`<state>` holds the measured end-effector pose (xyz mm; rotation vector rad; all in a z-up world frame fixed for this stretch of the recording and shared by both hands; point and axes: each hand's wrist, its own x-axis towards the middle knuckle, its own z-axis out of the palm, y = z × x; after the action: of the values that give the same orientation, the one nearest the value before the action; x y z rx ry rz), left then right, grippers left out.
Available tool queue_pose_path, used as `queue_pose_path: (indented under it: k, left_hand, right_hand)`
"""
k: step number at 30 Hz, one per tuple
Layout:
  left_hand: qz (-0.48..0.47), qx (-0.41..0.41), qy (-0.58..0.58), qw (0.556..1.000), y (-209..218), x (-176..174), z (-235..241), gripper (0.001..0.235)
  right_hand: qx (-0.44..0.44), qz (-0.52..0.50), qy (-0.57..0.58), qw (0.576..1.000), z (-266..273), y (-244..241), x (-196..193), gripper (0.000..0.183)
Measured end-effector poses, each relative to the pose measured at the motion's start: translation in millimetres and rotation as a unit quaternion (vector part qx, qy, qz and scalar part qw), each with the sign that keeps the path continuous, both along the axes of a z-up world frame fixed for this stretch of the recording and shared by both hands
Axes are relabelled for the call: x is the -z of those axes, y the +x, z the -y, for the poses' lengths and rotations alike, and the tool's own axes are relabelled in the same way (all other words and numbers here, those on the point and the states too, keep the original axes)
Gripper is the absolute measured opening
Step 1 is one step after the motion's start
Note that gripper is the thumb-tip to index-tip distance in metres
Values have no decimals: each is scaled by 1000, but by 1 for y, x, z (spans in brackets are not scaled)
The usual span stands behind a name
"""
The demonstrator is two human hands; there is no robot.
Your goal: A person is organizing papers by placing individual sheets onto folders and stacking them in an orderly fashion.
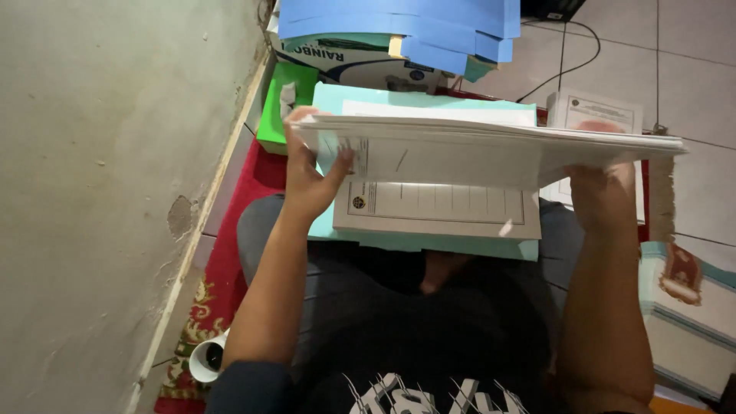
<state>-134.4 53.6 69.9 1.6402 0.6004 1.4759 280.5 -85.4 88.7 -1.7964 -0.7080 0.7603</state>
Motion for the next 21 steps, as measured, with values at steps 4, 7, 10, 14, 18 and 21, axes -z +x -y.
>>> queue_pose_path:
  k: [4, 7, 10, 14, 18, 21]
  left_hand:
    - [-115, -39, -137, 983, -8, 52, -15, 117]
    - [-43, -5, -67, 997, 25, 1, -5, 78]
    - [-126, -13, -120, 985, 30, -27, 9, 42]
    - [-84, -70, -29, 994, 20, -54, 19, 47]
    - [-219, -106, 114, 963, 8, -72, 25, 62]
    - [-243, -109, 224, 937, 9, -62, 26, 62]
  right_hand:
    - [201, -125, -1, 972, 0, 47, 69, 28]
    - [-44, 41, 204, 977, -28, -31, 6, 63]
    - [-33, 74, 44, 996, -14, -72, -51, 26]
    - [-73, 93, 187, 975, -13, -50, -39, 30]
    - [-113, 185, 315, 924, -2, -51, -55, 26]
    - [-109, 200, 376, 898, 3, -51, -45, 31]
